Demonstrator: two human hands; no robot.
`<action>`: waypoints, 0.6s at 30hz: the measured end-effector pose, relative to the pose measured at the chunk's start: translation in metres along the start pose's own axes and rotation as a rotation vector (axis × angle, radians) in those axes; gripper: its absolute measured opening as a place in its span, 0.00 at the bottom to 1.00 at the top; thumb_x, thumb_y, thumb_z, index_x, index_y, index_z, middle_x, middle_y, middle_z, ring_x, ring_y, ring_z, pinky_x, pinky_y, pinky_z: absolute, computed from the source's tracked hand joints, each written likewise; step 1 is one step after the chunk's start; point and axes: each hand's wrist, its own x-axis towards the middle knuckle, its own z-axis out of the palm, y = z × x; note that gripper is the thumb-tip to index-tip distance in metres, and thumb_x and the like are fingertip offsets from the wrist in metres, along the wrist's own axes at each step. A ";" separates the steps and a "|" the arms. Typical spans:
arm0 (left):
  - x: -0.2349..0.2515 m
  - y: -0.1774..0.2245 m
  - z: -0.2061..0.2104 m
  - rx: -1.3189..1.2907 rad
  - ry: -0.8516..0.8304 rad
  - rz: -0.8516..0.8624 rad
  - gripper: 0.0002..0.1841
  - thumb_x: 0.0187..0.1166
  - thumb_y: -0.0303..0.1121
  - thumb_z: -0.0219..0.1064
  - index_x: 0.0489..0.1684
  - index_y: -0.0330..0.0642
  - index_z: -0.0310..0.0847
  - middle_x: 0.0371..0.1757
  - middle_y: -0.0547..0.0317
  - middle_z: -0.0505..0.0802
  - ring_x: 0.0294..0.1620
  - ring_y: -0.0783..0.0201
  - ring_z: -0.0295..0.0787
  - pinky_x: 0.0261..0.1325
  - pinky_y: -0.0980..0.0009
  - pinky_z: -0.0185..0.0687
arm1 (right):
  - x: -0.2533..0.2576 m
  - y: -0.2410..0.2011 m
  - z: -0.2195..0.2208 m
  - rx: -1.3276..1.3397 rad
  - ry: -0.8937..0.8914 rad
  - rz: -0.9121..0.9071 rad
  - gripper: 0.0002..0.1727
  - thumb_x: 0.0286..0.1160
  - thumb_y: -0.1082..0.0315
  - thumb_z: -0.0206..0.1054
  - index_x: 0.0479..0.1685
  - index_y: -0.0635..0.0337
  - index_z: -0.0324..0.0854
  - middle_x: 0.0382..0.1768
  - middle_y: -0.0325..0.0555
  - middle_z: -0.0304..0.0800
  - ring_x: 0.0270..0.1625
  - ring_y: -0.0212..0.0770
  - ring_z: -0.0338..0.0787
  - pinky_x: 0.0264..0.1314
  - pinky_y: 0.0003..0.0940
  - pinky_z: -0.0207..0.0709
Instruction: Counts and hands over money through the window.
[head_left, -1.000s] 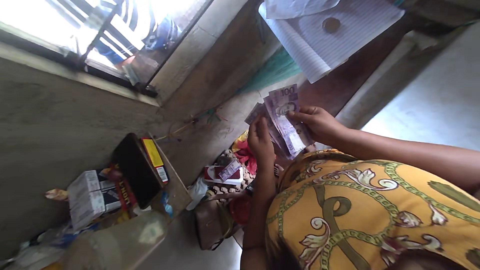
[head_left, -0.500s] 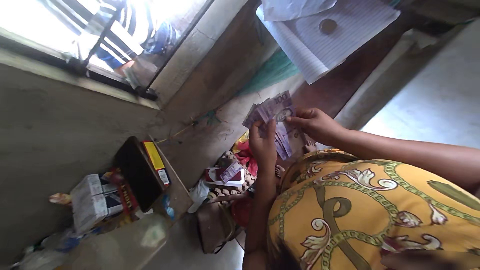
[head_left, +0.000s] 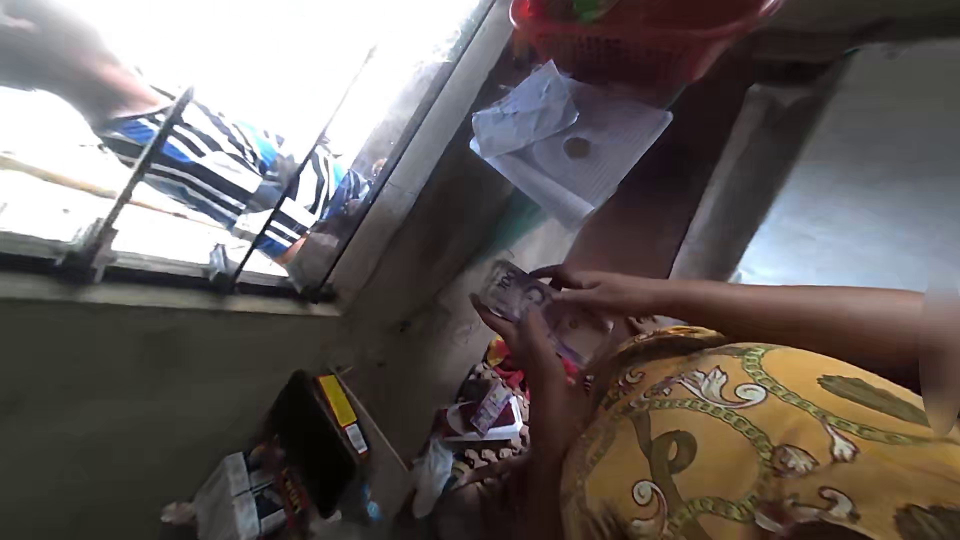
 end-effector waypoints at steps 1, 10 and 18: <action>0.004 0.000 0.000 -0.042 0.046 0.001 0.50 0.74 0.25 0.59 0.96 0.51 0.27 0.90 0.40 0.59 0.82 0.53 0.70 0.75 0.55 0.76 | -0.001 -0.002 -0.002 0.035 -0.001 0.019 0.28 0.93 0.56 0.53 0.89 0.50 0.60 0.63 0.49 0.86 0.57 0.34 0.87 0.64 0.36 0.80; 0.005 0.012 0.009 -0.236 0.094 -0.190 0.19 0.81 0.23 0.53 0.70 0.32 0.68 0.49 0.46 0.86 0.46 0.60 0.87 0.51 0.63 0.88 | -0.009 0.006 0.007 0.173 0.025 0.091 0.22 0.93 0.56 0.54 0.80 0.53 0.68 0.53 0.43 0.87 0.48 0.29 0.88 0.53 0.28 0.83; 0.014 0.017 0.011 -0.594 0.212 -0.083 0.19 0.86 0.29 0.44 0.73 0.46 0.65 0.64 0.53 0.84 0.64 0.58 0.84 0.65 0.55 0.84 | -0.008 0.026 0.019 0.915 -0.024 0.078 0.20 0.94 0.56 0.48 0.73 0.56 0.71 0.61 0.47 0.89 0.62 0.42 0.91 0.66 0.39 0.87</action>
